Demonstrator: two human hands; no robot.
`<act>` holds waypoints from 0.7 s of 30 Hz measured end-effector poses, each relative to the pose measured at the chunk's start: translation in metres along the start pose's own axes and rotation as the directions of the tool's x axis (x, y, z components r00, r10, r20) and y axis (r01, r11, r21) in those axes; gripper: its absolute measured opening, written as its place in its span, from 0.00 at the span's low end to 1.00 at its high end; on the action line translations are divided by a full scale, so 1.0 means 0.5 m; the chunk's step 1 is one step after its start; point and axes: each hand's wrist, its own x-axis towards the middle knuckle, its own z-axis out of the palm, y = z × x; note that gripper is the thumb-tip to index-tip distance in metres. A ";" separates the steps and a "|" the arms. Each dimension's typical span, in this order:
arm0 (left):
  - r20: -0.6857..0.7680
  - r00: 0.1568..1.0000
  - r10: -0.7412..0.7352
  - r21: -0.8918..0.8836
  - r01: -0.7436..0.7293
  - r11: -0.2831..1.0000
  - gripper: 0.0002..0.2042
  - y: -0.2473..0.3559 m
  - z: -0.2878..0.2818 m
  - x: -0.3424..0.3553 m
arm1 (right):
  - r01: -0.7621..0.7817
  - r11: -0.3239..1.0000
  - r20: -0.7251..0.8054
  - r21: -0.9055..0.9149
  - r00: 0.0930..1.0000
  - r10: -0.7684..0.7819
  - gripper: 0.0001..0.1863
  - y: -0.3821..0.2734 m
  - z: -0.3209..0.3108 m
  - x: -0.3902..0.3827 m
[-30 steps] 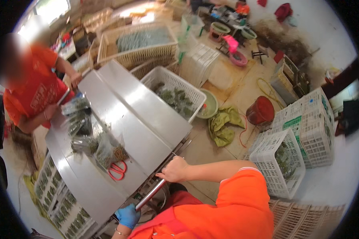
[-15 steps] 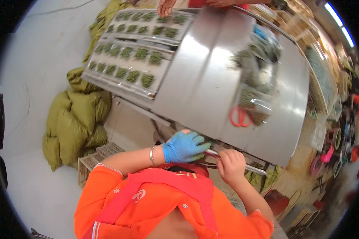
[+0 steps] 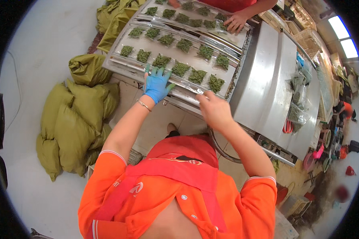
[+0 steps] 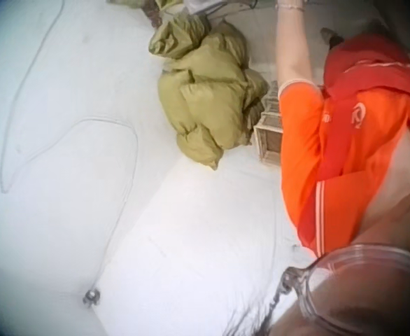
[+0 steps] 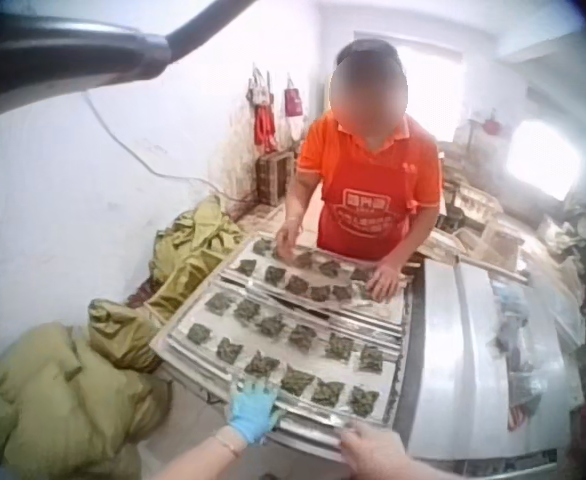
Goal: The person places small portions of dried green herbs into clear plastic bags on a metal tray, then seals each bag using a vacuum sealing machine. The sealed bags are arranged in rows on the tray and later transferred into a white plastic basket.
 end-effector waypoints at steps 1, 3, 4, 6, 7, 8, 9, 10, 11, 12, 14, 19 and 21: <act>0.042 0.999 0.002 -0.020 -0.001 1.000 0.26 -0.005 -0.013 -0.005 | -0.057 0.995 0.033 -0.084 0.998 0.060 0.16 0.020 0.014 0.026; 0.107 0.994 -0.011 -0.087 0.020 0.996 0.29 -0.024 -0.019 -0.018 | -0.164 0.950 0.135 -0.266 0.969 0.205 0.26 0.093 0.052 0.060; 0.087 0.996 -0.022 -0.111 0.031 0.993 0.30 -0.037 -0.030 -0.032 | -0.220 0.925 0.158 -0.310 0.947 0.278 0.30 0.114 0.060 0.070; -0.001 0.991 -0.134 -0.138 0.132 0.982 0.40 -0.087 -0.005 -0.033 | -0.297 0.896 0.209 -0.330 0.902 0.377 0.36 0.134 0.069 0.094; -0.042 0.973 -0.228 -0.115 0.222 0.968 0.42 -0.127 0.002 -0.019 | -0.327 0.896 0.242 -0.301 0.882 0.404 0.38 0.137 0.077 0.108; -0.086 0.944 -0.318 -0.095 0.310 0.946 0.45 -0.168 0.007 0.005 | -0.358 0.893 0.275 -0.273 0.860 0.430 0.40 0.137 0.087 0.125; -0.131 0.908 -0.399 -0.080 0.392 0.917 0.48 -0.202 0.012 0.031 | -0.326 0.911 0.260 -0.252 0.884 0.388 0.41 0.135 0.105 0.139; -0.040 0.905 -0.424 -0.042 0.422 0.906 0.50 -0.236 0.010 0.052 | -0.283 0.932 0.243 -0.227 0.910 0.336 0.41 0.130 0.130 0.159; 0.049 0.893 -0.447 -0.002 0.447 0.894 0.52 -0.265 0.007 0.075 | -0.241 0.949 0.224 -0.204 0.932 0.285 0.41 0.121 0.149 0.179; 0.132 0.873 -0.470 0.044 0.469 0.882 0.54 -0.293 0.008 0.096 | -0.273 0.948 0.287 -0.166 0.906 0.311 0.41 0.096 0.152 0.212; 0.168 0.885 -0.434 0.054 0.432 0.900 0.53 -0.336 0.013 0.116 | -0.217 0.962 0.364 -0.165 0.893 0.264 0.42 0.043 0.165 0.277; 0.147 0.863 -0.484 -0.204 0.505 0.839 0.45 -0.501 0.034 0.142 | -0.225 0.974 0.397 0.028 0.897 0.195 0.41 -0.090 0.201 0.461; 0.215 0.765 -0.607 -0.814 0.484 0.323 0.41 -0.615 0.087 0.136 | -0.231 0.964 0.407 0.134 0.900 0.159 0.40 -0.147 0.230 0.551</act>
